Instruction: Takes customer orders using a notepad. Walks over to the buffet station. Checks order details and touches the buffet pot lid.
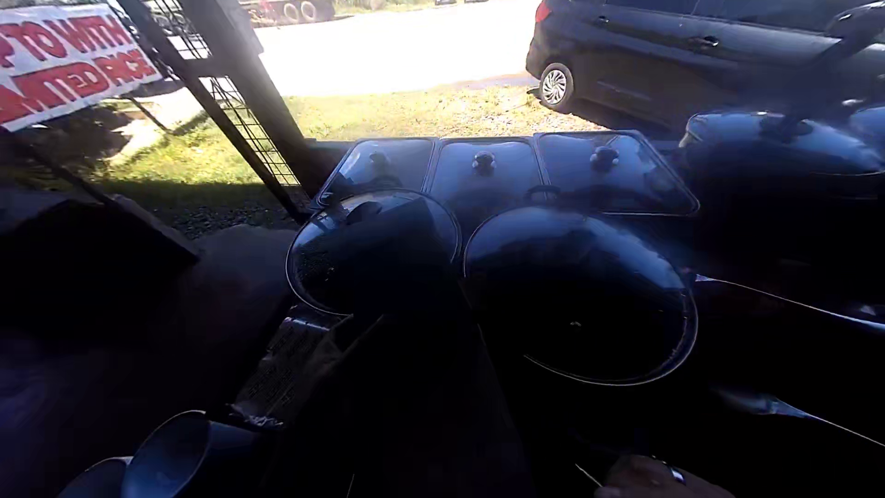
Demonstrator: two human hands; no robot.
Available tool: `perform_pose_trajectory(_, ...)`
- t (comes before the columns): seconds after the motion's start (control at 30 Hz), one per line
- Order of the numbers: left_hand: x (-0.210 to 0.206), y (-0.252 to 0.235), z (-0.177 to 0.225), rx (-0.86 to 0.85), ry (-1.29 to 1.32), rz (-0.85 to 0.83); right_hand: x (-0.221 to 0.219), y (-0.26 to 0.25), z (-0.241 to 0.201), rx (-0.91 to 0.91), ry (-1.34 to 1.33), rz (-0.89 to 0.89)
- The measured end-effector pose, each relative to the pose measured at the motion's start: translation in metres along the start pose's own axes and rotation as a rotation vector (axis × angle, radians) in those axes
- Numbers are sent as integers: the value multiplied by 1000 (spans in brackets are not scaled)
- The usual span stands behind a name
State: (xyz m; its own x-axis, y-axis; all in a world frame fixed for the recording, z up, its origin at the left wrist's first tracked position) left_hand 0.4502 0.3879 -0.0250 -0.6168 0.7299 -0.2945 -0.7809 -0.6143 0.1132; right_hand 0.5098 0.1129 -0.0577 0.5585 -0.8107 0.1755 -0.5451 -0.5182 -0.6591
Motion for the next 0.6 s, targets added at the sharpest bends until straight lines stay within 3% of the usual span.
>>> perform_pose_trajectory(0.13,34,6,-5,-36,-1,50,-22,-8,-2,42,49,-22)
perform_pose_trajectory(0.27,50,15,-17,-60,-40,28,-60,-39,-5,-49,-149,-147)
perform_pose_trajectory(0.37,56,20,-24,-39,-19,-2,-94,-53,13,-49,-238,-126)
perform_pose_trajectory(0.6,66,26,-28,-48,9,-8,-119,-54,30,-43,-123,-152)
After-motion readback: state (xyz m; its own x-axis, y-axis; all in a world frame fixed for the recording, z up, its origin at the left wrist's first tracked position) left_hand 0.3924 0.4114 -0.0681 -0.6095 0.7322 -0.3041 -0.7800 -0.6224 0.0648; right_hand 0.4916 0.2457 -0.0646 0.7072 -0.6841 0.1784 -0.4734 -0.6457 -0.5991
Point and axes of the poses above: each hand's wrist, its own y-axis away from the middle knuckle, its own x-axis out of the back of the hand, z = x × y, the point moved 3 cm from there along -y, towards the middle knuckle, and after that the axes turned 1 degree about -z, right-handed, at the moved point
